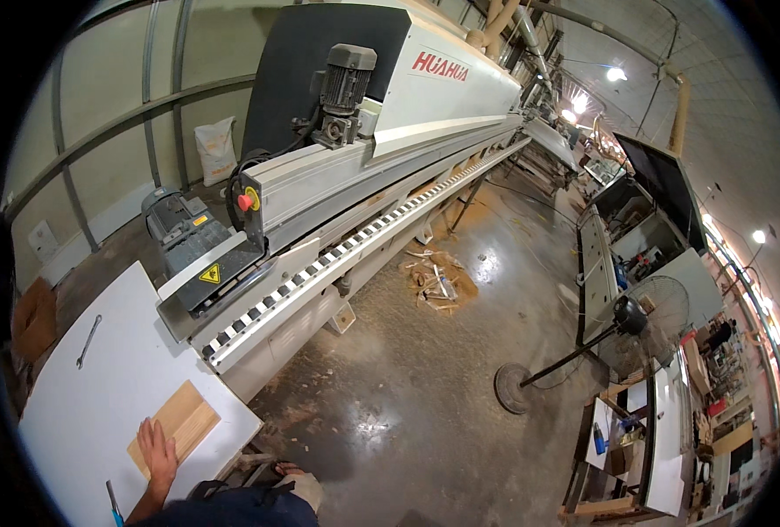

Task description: The person picks up wood planks, turns them over by hand to check all sides, and places them onto a large wooden pallet.

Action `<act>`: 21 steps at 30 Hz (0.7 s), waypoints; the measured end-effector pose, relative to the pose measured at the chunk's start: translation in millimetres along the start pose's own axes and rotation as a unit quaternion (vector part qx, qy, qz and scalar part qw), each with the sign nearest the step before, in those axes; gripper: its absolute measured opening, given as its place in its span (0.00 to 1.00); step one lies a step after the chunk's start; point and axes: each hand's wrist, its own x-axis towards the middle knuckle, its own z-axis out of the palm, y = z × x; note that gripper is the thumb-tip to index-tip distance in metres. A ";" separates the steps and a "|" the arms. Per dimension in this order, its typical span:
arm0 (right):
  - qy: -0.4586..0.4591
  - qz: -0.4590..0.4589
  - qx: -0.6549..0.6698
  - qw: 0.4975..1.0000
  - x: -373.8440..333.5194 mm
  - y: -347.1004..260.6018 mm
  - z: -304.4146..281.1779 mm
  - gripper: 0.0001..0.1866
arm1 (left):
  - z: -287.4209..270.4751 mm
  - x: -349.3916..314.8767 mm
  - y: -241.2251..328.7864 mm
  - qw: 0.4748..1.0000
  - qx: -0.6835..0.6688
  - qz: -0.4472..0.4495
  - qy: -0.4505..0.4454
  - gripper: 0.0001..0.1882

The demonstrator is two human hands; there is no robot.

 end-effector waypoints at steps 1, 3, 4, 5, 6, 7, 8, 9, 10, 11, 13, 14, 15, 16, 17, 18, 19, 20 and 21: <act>0.002 0.001 0.001 1.000 -0.5 0.4 -0.8 0.16 | 1.4 0.6 -1.0 1.000 0.004 -0.001 0.002 0.27; 0.003 0.004 0.000 1.000 -0.6 1.5 -0.1 0.16 | 0.6 0.7 0.0 1.000 0.000 -0.002 0.000 0.27; 0.004 0.007 0.000 1.000 -0.9 2.3 -0.1 0.16 | -0.1 0.6 0.5 1.000 -0.002 -0.005 -0.002 0.27; 0.004 0.009 0.000 1.000 -1.2 3.2 -0.1 0.16 | 0.6 0.2 0.1 1.000 -0.003 -0.005 -0.002 0.27; 0.005 0.010 0.000 1.000 -1.3 3.5 0.2 0.16 | 1.4 0.0 -1.1 1.000 0.000 -0.004 0.000 0.27; 0.005 0.011 0.000 1.000 -1.6 4.0 0.5 0.16 | 2.1 -0.2 -1.8 1.000 0.002 -0.003 0.003 0.27; 0.007 0.012 0.000 1.000 -1.3 3.6 0.3 0.16 | 2.3 -0.1 -1.7 1.000 0.001 -0.003 0.003 0.27; 0.006 0.013 0.000 1.000 -1.0 4.4 1.2 0.16 | 2.0 -0.1 -2.4 1.000 0.002 -0.001 0.005 0.27; 0.006 0.015 -0.001 1.000 -1.1 5.2 1.1 0.16 | 2.0 -0.3 -3.1 1.000 0.003 0.001 0.006 0.27; 0.007 0.017 0.000 1.000 -1.1 6.1 1.4 0.16 | 3.3 -0.5 -3.9 1.000 0.003 0.001 0.006 0.27; 0.005 0.019 -0.002 1.000 -1.7 7.8 2.1 0.15 | 4.0 -1.3 -5.6 1.000 0.003 0.009 0.016 0.27; 0.004 0.021 -0.002 1.000 -1.3 8.1 2.8 0.15 | 3.1 -1.3 -5.6 1.000 0.004 0.009 0.016 0.27; 0.005 0.021 -0.003 1.000 -1.4 8.1 2.4 0.15 | 1.5 -0.2 -2.9 1.000 0.002 0.000 0.010 0.28; 0.005 0.022 -0.003 1.000 -1.9 8.8 2.2 0.15 | 0.5 0.4 -1.5 1.000 0.000 -0.008 0.003 0.28; 0.004 0.022 -0.003 1.000 -1.8 8.9 2.4 0.15 | 0.8 0.2 -2.0 1.000 0.000 -0.009 0.004 0.28; 0.005 0.024 -0.004 1.000 -2.3 9.7 2.1 0.15 | 2.1 -0.2 -3.2 1.000 0.000 -0.005 0.008 0.28; 0.004 0.024 -0.006 1.000 -2.4 10.4 2.6 0.15 | 3.0 -0.6 -4.3 1.000 0.000 -0.001 0.012 0.28; 0.003 0.025 -0.006 1.000 -1.7 9.9 2.4 0.15 | 3.2 -0.9 -4.9 1.000 0.000 -0.001 0.012 0.28; 0.004 0.026 -0.007 1.000 -1.8 10.3 2.2 0.15 | 3.5 -0.7 -4.7 1.000 0.001 0.000 0.013 0.28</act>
